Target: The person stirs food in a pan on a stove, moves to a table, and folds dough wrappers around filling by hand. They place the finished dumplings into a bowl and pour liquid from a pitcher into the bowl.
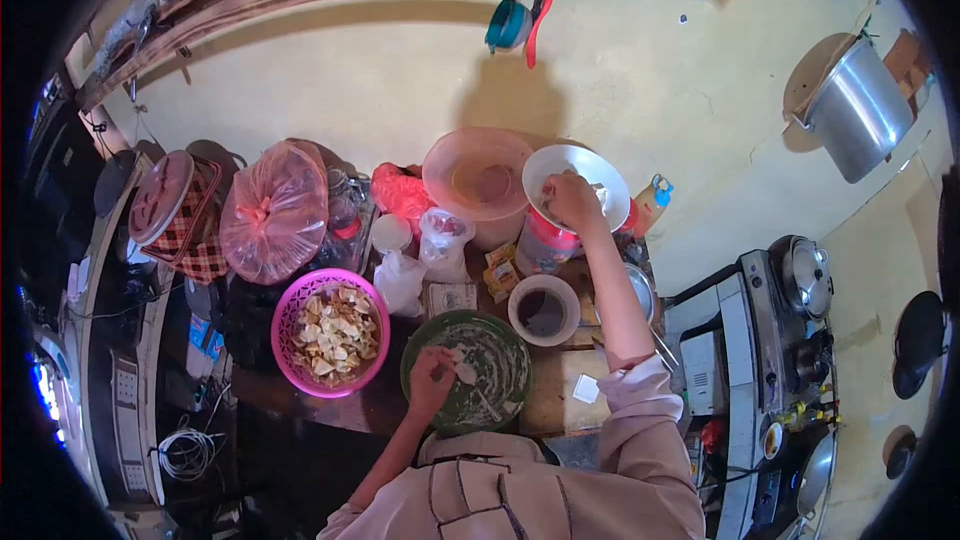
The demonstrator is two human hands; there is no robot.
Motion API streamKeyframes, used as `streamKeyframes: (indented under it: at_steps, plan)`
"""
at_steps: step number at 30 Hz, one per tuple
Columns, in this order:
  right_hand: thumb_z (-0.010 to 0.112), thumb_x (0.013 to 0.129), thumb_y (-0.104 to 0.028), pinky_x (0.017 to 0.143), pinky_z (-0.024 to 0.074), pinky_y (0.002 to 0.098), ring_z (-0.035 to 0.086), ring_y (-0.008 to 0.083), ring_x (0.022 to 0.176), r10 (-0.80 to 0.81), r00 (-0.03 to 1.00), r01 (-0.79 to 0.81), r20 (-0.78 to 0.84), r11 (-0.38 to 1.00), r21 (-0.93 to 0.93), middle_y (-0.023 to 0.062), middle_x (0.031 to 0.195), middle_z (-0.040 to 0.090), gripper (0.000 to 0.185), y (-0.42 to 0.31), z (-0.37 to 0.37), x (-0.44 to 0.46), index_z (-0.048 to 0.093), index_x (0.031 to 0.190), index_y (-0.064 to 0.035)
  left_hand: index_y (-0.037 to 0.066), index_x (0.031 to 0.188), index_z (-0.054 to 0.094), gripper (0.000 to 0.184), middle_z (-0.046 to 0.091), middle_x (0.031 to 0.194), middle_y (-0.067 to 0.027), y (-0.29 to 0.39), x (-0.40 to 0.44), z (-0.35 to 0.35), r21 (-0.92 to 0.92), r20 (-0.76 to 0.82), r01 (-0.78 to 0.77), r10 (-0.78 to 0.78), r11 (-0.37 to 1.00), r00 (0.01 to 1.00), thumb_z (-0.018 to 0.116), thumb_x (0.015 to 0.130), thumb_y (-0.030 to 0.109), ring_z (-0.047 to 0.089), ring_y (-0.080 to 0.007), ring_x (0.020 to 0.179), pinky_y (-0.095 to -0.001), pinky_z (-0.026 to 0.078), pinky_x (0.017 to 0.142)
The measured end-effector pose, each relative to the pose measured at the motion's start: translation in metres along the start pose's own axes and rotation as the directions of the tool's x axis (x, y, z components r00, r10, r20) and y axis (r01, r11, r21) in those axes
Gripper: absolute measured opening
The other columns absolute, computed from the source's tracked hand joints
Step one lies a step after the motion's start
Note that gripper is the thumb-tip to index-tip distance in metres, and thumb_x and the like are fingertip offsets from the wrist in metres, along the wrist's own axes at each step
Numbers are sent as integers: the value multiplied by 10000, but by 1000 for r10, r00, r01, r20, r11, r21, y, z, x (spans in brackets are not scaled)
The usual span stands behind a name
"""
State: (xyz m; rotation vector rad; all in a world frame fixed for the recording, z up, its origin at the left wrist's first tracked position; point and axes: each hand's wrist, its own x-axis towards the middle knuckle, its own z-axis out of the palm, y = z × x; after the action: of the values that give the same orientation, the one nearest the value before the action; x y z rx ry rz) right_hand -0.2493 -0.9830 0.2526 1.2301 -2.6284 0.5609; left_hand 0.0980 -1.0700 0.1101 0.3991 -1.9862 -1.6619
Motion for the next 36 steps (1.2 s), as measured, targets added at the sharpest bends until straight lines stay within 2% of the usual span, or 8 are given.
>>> streamKeyframes:
  at_steps: [6, 11, 13, 15, 21, 24, 33, 36]
  plan:
    - [561, 685, -35, 646, 450, 337, 563, 260, 703, 62, 942, 21, -331, 970, 243, 124, 779, 579, 262, -57, -57, -54, 582, 945, -64, 11, 612, 547, 126, 557, 886, -105, -17, -7, -5, 328, 69, -38, 16, 944, 997, 482, 624, -97, 543, -227, 802, -302, 435, 669]
    - [594, 712, -32, 540, 443, 321, 554, 261, 561, 288, 951, -186, -112, 823, 537, 106, 741, 581, 191, -66, -39, -186, 593, 900, -61, 7, 626, 525, 99, 559, 870, -98, -19, -11, -4, 387, 103, -22, -19, 922, 995, 473, 657, -71, 548, -223, 763, -288, 434, 635]
    - [648, 677, -81, 582, 458, 341, 581, 257, 626, 417, 906, -348, -76, 834, 427, 109, 734, 590, 176, -15, 25, -254, 603, 844, -51, 8, 646, 520, 88, 556, 856, -93, -23, -13, -3, 391, 77, 36, -71, 920, 995, 477, 664, -66, 547, -217, 741, -278, 432, 612]
    - [705, 621, -143, 678, 455, 385, 581, 272, 798, 593, 779, -612, 204, 790, 41, 106, 802, 591, 320, 14, 58, -317, 584, 906, -67, 8, 684, 525, 65, 545, 841, -103, -27, -15, -3, 370, 88, 39, -77, 928, 993, 510, 655, -49, 546, -236, 750, -301, 431, 636]
    - [754, 542, -210, 747, 422, 412, 495, 340, 936, 638, 758, -609, 133, 766, -205, 104, 892, 560, 453, 22, 69, -351, 558, 936, -100, 16, 755, 529, 103, 536, 825, -104, -27, -17, 7, 390, 134, 23, -82, 920, 988, 544, 659, -17, 548, -242, 705, -317, 435, 642]
    - [761, 523, -211, 721, 423, 422, 511, 337, 890, 593, 767, -594, 246, 800, -78, 109, 885, 557, 430, 36, 74, -357, 551, 879, -93, 14, 770, 532, 113, 536, 834, -103, -23, -15, 9, 403, 157, 30, -102, 915, 982, 551, 661, -11, 548, -242, 707, -318, 438, 645]
    - [647, 655, -117, 550, 427, 400, 550, 320, 655, 534, 841, -535, 93, 845, -12, 127, 681, 548, 214, 47, 85, -365, 520, 820, -67, 21, 795, 569, 105, 555, 882, -80, -38, -18, -6, 304, 141, 198, -249, 932, 958, 569, 691, 6, 555, -185, 759, -272, 439, 681]
    - [627, 689, -81, 532, 441, 339, 575, 253, 659, 714, 698, -716, 57, 695, 68, 99, 712, 566, 170, 13, 54, -338, 524, 822, -56, 25, 868, 582, 142, 566, 922, -64, -65, -17, -8, 49, 248, 268, -272, 962, 930, 565, 728, 31, 547, -142, 798, -240, 428, 710]
